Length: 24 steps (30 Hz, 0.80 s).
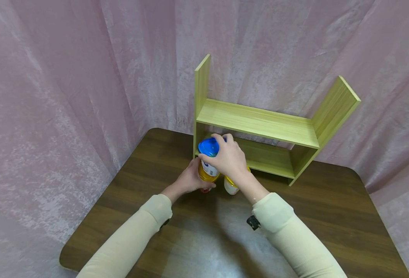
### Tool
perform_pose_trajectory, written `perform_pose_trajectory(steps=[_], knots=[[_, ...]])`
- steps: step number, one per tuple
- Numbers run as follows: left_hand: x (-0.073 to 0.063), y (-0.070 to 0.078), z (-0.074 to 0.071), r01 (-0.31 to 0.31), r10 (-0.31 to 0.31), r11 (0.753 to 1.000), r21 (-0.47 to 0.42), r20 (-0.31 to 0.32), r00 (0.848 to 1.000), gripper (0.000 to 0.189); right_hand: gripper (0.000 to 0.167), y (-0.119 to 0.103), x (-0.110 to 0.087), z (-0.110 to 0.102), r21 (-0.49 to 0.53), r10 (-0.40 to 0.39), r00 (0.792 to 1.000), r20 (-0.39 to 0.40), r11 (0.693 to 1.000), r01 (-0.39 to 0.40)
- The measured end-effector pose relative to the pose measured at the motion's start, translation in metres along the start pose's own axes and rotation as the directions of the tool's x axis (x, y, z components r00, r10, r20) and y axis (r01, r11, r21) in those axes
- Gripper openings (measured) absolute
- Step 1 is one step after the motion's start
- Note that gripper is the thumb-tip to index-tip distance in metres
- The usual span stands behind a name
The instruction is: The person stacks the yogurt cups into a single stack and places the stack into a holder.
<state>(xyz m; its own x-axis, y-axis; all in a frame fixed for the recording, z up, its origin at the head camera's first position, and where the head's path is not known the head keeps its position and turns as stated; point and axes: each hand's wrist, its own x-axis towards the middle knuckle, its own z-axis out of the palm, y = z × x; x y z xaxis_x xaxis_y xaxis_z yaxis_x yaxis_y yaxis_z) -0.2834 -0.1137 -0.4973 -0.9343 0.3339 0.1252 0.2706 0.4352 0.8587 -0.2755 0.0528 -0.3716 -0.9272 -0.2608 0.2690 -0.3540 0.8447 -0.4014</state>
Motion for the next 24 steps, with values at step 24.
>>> perform_pose_trajectory(steps=[24], knots=[[0.006,-0.007,0.001,-0.030,0.030,1.000,-0.010,0.013,0.999,0.100,0.082,-0.017,-0.001,0.011,-0.035,0.060,0.997,-0.040,0.997,-0.061]])
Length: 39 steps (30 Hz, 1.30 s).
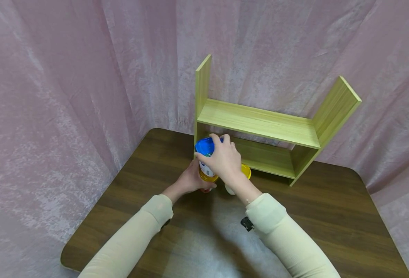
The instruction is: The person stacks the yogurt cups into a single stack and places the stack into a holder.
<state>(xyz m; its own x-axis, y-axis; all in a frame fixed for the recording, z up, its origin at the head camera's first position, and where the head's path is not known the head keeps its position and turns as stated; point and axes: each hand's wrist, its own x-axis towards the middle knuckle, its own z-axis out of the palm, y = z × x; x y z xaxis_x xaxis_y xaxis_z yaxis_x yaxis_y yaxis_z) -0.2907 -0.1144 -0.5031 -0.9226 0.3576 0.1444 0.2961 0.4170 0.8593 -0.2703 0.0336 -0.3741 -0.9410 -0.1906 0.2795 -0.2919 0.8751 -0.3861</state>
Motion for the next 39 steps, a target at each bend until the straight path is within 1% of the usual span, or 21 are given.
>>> perform_pose_trajectory(steps=[3,5,10,15,19,23,28,35,39], knots=[[0.0002,0.0008,0.0000,0.015,-0.015,1.000,0.003,-0.003,1.000,0.101,0.082,-0.0018,0.0001,0.0017,-0.009,0.008,1.000,-0.004,1.000,-0.008],[0.0005,0.0008,0.0001,0.013,-0.013,1.000,0.006,-0.005,1.000,0.103,0.082,-0.0028,-0.0001,0.0025,-0.015,0.018,1.000,-0.006,1.000,-0.018],[0.0018,-0.0002,0.0006,0.001,0.000,1.000,0.019,-0.010,1.000,0.107,0.082,-0.0059,-0.0013,0.0034,-0.029,0.044,0.999,-0.008,0.999,-0.045],[0.0024,-0.0013,0.0011,-0.020,0.020,1.000,0.013,-0.004,1.000,0.103,0.081,-0.0081,-0.0028,0.0046,-0.043,0.055,0.998,-0.012,0.998,-0.056],[0.0021,-0.0011,0.0013,-0.028,0.028,1.000,0.002,-0.005,1.000,0.103,0.080,-0.0085,-0.0029,0.0067,-0.039,0.060,0.998,-0.027,0.997,-0.061],[0.0013,-0.0001,0.0011,-0.017,0.017,1.000,0.007,-0.007,1.000,0.106,0.081,-0.0079,-0.0021,0.0087,-0.032,0.063,0.997,-0.036,0.997,-0.064],[0.0003,0.0010,0.0007,-0.004,0.004,1.000,0.009,-0.007,1.000,0.106,0.080,-0.0073,-0.0014,0.0099,-0.019,0.063,0.997,-0.033,0.998,-0.064],[0.0010,0.0011,0.0005,-0.013,0.013,1.000,-0.005,-0.005,1.000,0.105,0.080,-0.0075,-0.0011,0.0098,-0.009,0.058,0.998,-0.031,0.998,-0.058],[0.0009,0.0011,0.0007,-0.012,0.012,1.000,0.006,-0.010,1.000,0.107,0.080,-0.0068,-0.0008,0.0103,-0.006,0.051,0.998,-0.031,0.999,-0.051]])
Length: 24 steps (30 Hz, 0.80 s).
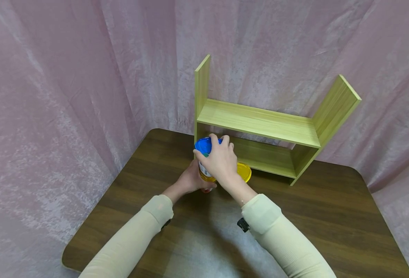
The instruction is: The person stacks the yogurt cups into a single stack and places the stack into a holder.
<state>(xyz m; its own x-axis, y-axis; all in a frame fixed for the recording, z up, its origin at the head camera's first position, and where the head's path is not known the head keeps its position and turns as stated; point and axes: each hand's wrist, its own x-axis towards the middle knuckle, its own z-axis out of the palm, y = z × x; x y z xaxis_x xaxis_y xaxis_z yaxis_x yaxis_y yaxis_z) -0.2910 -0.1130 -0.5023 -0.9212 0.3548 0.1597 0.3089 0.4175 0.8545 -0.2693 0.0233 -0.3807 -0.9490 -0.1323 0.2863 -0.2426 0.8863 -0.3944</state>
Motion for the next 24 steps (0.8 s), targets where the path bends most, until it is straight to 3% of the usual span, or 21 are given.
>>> perform_pose_trajectory(steps=[24], knots=[[0.0006,-0.0030,0.0000,0.001,-0.001,1.000,-0.002,-0.004,1.000,0.105,0.080,0.0000,-0.0008,0.0000,-0.024,0.025,0.999,0.022,0.999,-0.024]])
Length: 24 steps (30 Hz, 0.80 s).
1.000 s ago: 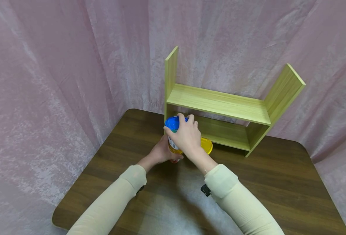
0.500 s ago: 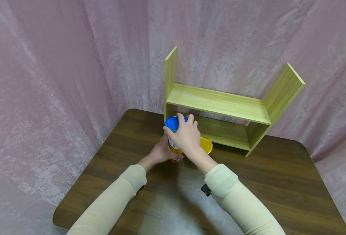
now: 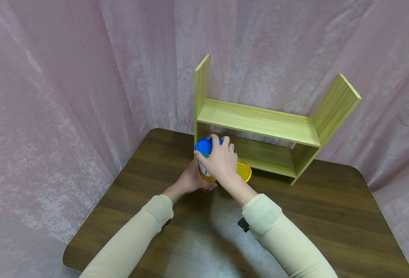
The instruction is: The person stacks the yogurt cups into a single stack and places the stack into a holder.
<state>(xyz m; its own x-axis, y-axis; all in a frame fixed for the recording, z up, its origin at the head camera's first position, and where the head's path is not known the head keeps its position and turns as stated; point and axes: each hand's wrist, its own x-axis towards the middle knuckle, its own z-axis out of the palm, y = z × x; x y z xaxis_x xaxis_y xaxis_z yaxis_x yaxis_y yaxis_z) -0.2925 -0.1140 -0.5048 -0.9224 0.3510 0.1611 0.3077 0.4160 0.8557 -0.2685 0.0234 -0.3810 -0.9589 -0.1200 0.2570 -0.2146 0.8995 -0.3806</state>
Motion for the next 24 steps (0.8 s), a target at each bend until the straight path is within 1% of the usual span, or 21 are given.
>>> perform_pose_trajectory(steps=[6,9,14,20,24], knots=[[0.0004,-0.0005,0.0009,0.030,-0.029,0.999,0.028,-0.017,0.999,0.104,0.073,0.0031,0.0003,-0.0010,0.018,-0.003,1.000,0.014,1.000,0.003],[0.0001,-0.0002,0.0015,0.030,-0.030,0.999,0.031,-0.017,0.999,0.105,0.073,0.0042,-0.0004,-0.0007,0.030,-0.006,1.000,0.018,1.000,0.005],[-0.0003,0.0009,0.0016,0.017,-0.017,1.000,0.014,-0.010,1.000,0.103,0.072,0.0051,-0.0010,-0.0006,0.029,-0.011,1.000,0.022,1.000,0.010],[-0.0015,0.0026,0.0010,0.016,-0.016,1.000,-0.007,-0.008,1.000,0.102,0.072,0.0061,-0.0011,-0.0007,0.025,-0.017,0.999,0.030,1.000,0.016],[-0.0024,0.0036,0.0010,0.016,-0.017,0.999,-0.040,-0.010,1.000,0.101,0.074,0.0074,-0.0010,-0.0007,0.027,-0.025,0.999,0.027,0.999,0.025]])
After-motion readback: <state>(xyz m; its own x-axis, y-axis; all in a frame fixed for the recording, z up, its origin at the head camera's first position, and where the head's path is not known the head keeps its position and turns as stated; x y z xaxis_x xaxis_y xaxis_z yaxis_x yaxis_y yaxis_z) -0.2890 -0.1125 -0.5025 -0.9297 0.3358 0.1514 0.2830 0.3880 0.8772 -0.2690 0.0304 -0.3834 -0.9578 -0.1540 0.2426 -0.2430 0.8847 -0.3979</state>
